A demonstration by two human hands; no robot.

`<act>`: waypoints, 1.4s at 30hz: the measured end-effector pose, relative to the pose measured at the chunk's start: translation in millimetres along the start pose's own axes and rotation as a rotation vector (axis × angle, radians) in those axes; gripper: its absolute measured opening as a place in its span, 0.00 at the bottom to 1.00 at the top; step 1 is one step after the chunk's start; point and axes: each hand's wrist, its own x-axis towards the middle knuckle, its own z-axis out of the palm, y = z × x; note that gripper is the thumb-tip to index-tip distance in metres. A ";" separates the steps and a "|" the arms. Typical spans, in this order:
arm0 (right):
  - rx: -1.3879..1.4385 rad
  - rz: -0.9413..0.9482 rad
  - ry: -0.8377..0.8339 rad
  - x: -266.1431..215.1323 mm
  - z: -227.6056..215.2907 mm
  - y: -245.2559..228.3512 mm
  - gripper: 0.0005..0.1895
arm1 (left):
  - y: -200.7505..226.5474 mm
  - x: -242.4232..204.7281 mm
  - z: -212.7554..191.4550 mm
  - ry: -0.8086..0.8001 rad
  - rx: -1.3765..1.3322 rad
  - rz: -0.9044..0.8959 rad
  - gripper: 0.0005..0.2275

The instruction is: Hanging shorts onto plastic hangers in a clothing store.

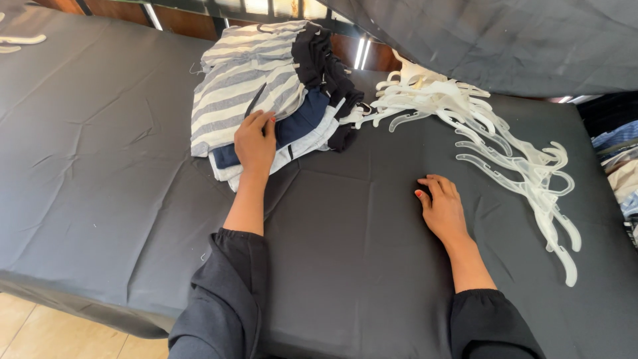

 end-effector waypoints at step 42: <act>0.116 0.346 -0.061 5.0 -69.3 51.3 0.44 | 147.6 -12.5 -69.3 -1.453 0.063 0.237 0.11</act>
